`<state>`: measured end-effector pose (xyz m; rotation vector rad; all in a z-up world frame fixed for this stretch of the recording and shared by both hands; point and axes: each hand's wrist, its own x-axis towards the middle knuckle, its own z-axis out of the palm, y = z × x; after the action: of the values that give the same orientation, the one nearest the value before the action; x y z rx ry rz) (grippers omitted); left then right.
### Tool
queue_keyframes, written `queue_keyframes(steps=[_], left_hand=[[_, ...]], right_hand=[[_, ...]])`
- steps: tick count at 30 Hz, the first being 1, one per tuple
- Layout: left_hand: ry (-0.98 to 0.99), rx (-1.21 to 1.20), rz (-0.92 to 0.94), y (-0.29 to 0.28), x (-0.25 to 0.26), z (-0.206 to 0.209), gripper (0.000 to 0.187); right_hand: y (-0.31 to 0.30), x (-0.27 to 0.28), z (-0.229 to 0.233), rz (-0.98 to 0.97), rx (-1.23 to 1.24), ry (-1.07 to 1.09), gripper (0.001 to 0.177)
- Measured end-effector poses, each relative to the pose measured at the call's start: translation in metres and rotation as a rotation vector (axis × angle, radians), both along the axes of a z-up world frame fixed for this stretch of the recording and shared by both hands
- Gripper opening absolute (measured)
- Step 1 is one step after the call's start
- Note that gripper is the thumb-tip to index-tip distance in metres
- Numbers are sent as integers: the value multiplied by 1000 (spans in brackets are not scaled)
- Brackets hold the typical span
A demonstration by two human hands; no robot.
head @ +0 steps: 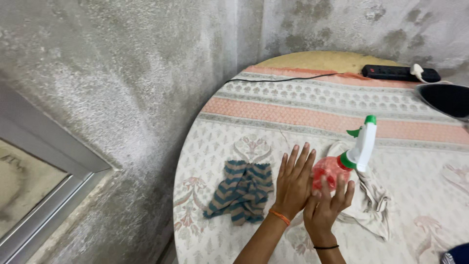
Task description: The person wipes a textured glass window with a blue cloth, then sprays the window with a pink liquid from a spray bottle and continues wiping. The person handles the cloth and spray bottle throughout the task.
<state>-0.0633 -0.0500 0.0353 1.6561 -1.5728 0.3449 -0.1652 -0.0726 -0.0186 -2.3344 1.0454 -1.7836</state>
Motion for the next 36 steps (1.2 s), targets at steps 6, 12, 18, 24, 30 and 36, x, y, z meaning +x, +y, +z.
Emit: queue_keyframes(steps=[6, 12, 18, 24, 30, 36], left_hand=[[200, -147, -216, -39, -19, 38, 57], [520, -123, -460, -60, -17, 62, 60], [448, -114, -440, -52, -20, 31, 60], [395, -202, -459, -43, -9, -5, 83], [437, -141, -437, 5, 0, -26, 121], [364, -305, -218, 64, 19, 0, 113]], right_hand=[[-49, -21, 38, 201, 165, -217, 73], [-93, -16, 70, 795, 494, -459, 87], [-99, -24, 81, 907, 665, -419, 89], [-85, -23, 93, 882, 701, -337, 86], [-52, 3, 112, 888, 707, -263, 81], [-2, 37, 152, 1068, 733, -302, 78]])
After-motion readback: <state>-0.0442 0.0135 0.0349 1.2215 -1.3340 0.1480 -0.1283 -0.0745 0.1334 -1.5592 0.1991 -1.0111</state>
